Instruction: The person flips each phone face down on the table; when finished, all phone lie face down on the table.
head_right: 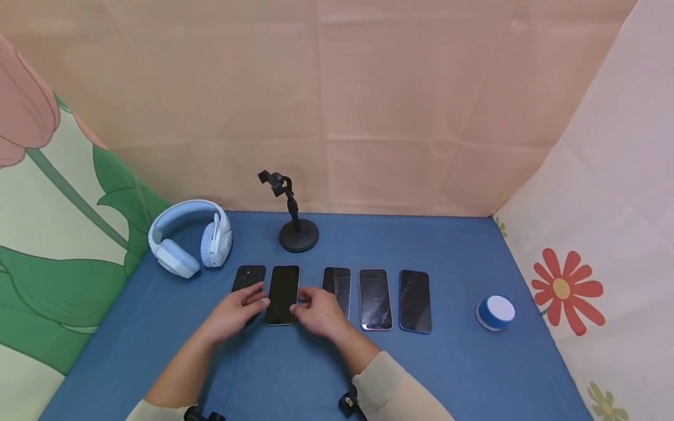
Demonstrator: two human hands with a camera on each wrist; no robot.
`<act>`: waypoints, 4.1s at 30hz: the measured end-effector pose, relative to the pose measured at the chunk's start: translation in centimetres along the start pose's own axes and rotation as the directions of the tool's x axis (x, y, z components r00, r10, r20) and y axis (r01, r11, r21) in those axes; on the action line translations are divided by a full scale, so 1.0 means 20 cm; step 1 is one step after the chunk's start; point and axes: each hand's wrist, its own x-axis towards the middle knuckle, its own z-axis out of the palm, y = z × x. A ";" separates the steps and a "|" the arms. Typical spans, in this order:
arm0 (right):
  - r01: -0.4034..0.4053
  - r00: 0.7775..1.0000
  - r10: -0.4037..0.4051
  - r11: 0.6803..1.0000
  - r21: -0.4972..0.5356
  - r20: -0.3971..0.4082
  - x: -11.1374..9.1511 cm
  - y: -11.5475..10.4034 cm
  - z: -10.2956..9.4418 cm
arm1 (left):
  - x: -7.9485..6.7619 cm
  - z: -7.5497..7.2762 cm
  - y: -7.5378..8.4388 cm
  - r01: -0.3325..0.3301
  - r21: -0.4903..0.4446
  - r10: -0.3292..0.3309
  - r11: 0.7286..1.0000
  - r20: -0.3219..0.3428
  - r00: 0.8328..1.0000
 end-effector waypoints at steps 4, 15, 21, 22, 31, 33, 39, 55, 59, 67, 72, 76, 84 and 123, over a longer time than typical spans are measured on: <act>0.004 1.000 -0.004 1.000 0.007 0.001 -0.01 0.01 0.02 | 0.00 0.01 -0.02 0.018 -0.021 -0.018 1.000 -0.009 1.000; 0.028 0.999 -0.027 1.000 0.013 -0.036 -0.01 0.01 0.05 | 0.00 0.00 -0.05 0.002 -0.131 -0.001 0.991 0.009 1.000; 0.021 0.999 -0.020 1.000 0.023 -0.039 -0.02 0.01 0.05 | -0.01 -0.02 -0.05 0.028 -0.183 -0.025 0.983 0.019 1.000; 0.019 0.999 -0.018 1.000 0.023 -0.038 -0.02 0.01 0.05 | -0.01 -0.02 -0.05 0.034 -0.197 -0.031 0.980 0.020 0.999; 0.012 0.999 -0.011 0.999 0.034 -0.034 -0.01 0.01 0.05 | -0.01 -0.05 -0.02 0.043 -0.386 -0.036 0.922 0.025 0.999; 0.016 0.999 -0.015 0.999 0.034 -0.029 -0.01 0.01 0.05 | -0.01 -0.06 -0.01 0.039 -0.401 -0.029 0.915 0.032 0.999; 0.025 0.999 -0.024 0.999 0.025 -0.032 -0.01 0.01 0.05 | -0.01 -0.06 0.00 0.031 -0.417 -0.016 0.908 0.039 0.999; 0.066 0.998 -0.065 0.998 0.020 -0.015 -0.01 0.00 0.08 | -0.02 -0.09 0.04 0.019 -0.567 0.049 0.823 0.104 0.993; 0.070 0.997 -0.070 0.997 0.026 -0.021 0.00 0.01 0.08 | -0.01 -0.08 0.06 0.037 -0.599 0.047 0.800 0.124 0.991; 0.051 0.998 -0.046 0.992 0.118 -0.046 0.00 0.00 0.07 | 0.00 -0.06 0.08 0.056 -0.634 0.054 0.771 0.153 0.987; 0.044 0.997 -0.030 0.982 0.184 -0.077 0.02 0.00 0.06 | 0.01 -0.04 0.09 0.042 -0.635 0.086 0.771 0.170 0.982; 0.053 0.994 -0.035 0.984 0.172 -0.107 0.02 0.00 0.06 | 0.02 -0.03 0.09 0.043 -0.653 0.114 0.756 0.195 0.974; 0.071 0.989 -0.047 0.982 0.173 -0.142 0.01 0.00 0.05 | 0.02 0.00 0.10 0.034 -0.665 0.150 0.746 0.218 0.964; 0.002 0.990 0.068 0.870 0.493 -0.123 -0.01 0.06 0.00 | 0.05 0.03 -0.02 0.087 -0.513 0.060 0.854 0.263 0.963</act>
